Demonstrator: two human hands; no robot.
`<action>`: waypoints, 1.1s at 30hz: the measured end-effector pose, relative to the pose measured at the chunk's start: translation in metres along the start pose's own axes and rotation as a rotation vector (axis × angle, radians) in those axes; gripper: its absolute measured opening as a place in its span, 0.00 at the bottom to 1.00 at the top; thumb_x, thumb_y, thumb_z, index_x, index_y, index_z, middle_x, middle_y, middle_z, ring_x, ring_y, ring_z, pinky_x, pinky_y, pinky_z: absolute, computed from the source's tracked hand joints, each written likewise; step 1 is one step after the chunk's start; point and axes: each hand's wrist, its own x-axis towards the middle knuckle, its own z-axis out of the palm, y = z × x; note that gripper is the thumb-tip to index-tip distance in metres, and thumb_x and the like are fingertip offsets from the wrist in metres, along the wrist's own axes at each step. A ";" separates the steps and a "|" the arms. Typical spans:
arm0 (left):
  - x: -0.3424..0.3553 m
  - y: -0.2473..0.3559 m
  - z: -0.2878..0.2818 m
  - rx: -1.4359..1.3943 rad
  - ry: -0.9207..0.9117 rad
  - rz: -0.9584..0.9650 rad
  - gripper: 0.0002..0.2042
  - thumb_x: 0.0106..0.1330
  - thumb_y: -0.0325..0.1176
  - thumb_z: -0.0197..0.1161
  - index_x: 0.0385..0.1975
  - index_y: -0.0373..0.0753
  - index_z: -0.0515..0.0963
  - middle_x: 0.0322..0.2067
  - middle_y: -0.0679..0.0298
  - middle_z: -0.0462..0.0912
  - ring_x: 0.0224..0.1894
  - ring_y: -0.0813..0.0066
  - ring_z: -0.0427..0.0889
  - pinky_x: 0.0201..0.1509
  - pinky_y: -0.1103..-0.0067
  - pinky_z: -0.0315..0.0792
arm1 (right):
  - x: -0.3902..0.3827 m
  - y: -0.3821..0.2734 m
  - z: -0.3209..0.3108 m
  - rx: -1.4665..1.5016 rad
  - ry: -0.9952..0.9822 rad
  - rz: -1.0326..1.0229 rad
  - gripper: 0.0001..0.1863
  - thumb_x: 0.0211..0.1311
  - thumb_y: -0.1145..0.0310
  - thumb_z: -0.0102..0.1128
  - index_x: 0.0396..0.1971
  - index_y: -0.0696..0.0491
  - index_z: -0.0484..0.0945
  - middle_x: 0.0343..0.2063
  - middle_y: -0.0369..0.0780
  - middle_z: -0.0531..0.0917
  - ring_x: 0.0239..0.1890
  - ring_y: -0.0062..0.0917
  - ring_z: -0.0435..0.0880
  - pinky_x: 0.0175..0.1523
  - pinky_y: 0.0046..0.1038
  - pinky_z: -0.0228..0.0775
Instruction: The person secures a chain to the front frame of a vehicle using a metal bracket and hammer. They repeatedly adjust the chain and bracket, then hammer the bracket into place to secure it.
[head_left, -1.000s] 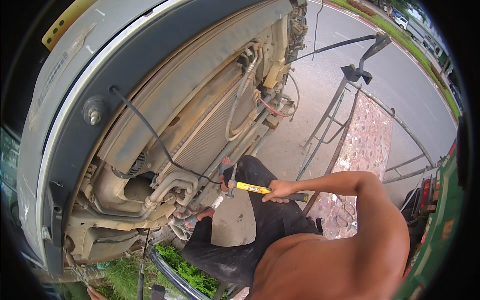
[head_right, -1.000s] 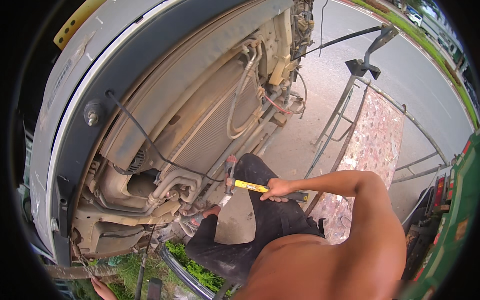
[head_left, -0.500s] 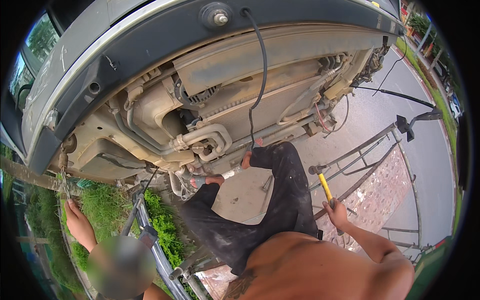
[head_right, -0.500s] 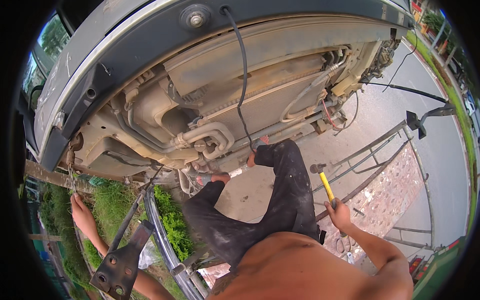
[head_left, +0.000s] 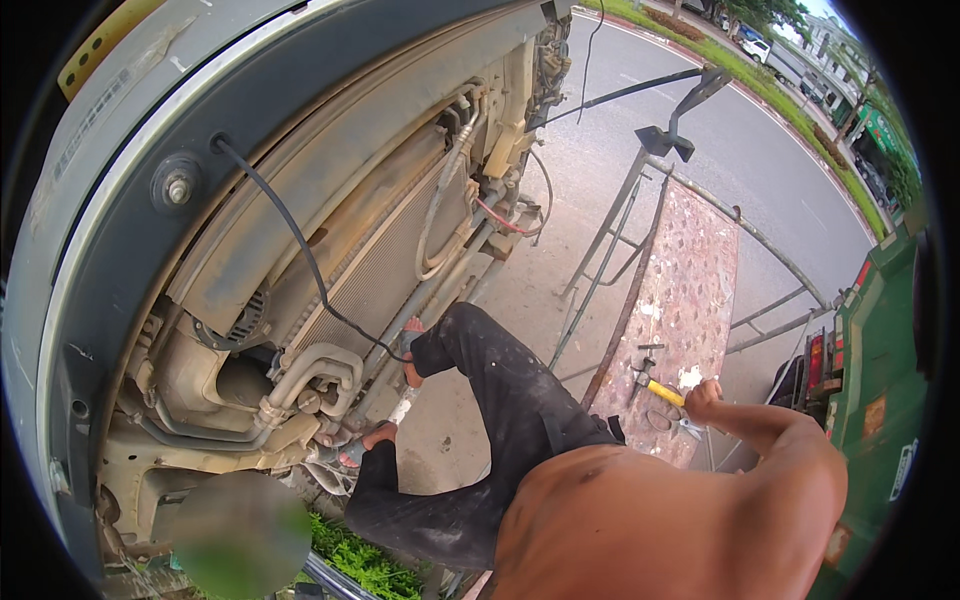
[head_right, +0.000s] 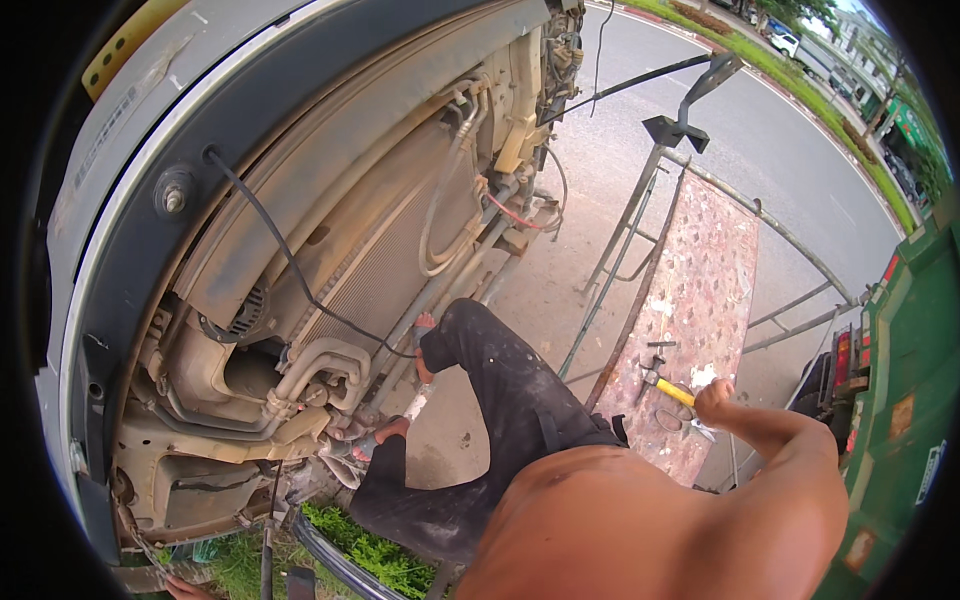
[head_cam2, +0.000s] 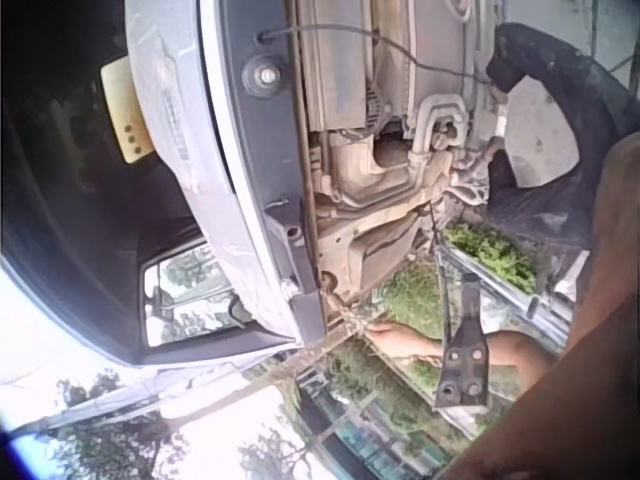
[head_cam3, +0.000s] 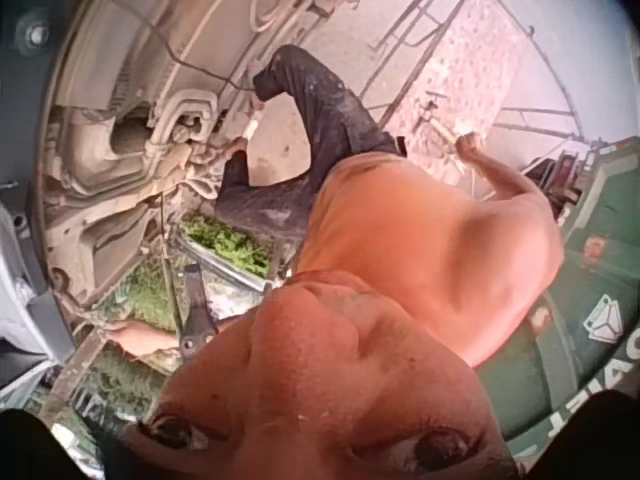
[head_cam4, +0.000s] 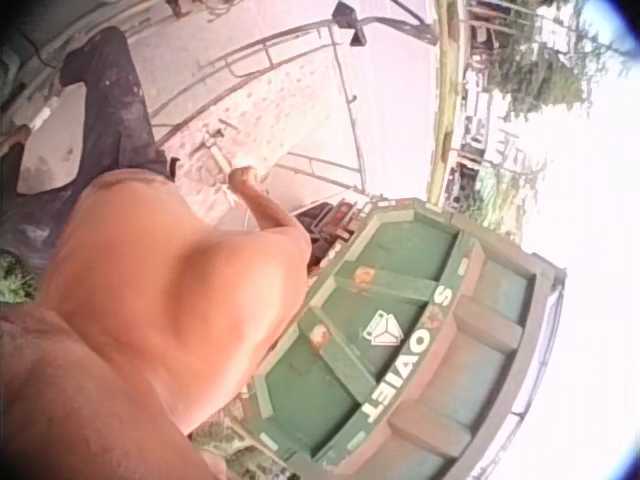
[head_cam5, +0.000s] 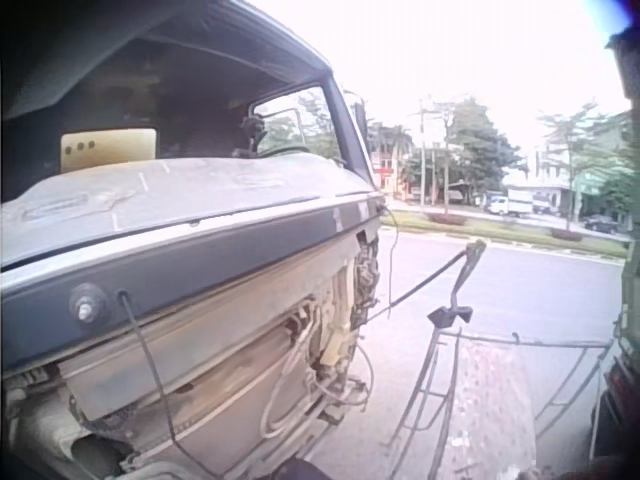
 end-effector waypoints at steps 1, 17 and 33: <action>0.000 -0.003 0.002 0.001 -0.012 -0.008 0.22 0.76 0.51 0.46 0.51 0.42 0.81 0.25 0.51 0.86 0.23 0.48 0.84 0.22 0.57 0.73 | 0.003 -0.003 -0.044 0.031 -0.117 -0.008 0.16 0.61 0.61 0.58 0.48 0.47 0.85 0.43 0.35 0.87 0.46 0.31 0.86 0.42 0.49 0.75; -0.001 -0.030 0.046 -0.081 -0.392 -0.285 0.28 0.78 0.54 0.40 0.66 0.41 0.70 0.51 0.51 0.83 0.47 0.50 0.83 0.43 0.61 0.78 | -0.078 -0.078 -0.661 2.367 0.173 -2.068 0.22 0.67 0.58 0.65 0.54 0.55 0.74 0.51 0.42 0.78 0.59 0.31 0.75 0.64 0.36 0.70; -0.003 -0.017 0.018 0.001 -0.434 -0.351 0.29 0.78 0.57 0.39 0.67 0.43 0.70 0.55 0.55 0.81 0.52 0.52 0.82 0.49 0.61 0.77 | -0.110 -0.084 -0.682 2.328 0.511 -2.113 0.20 0.69 0.60 0.63 0.54 0.56 0.75 0.53 0.40 0.79 0.59 0.30 0.77 0.67 0.43 0.68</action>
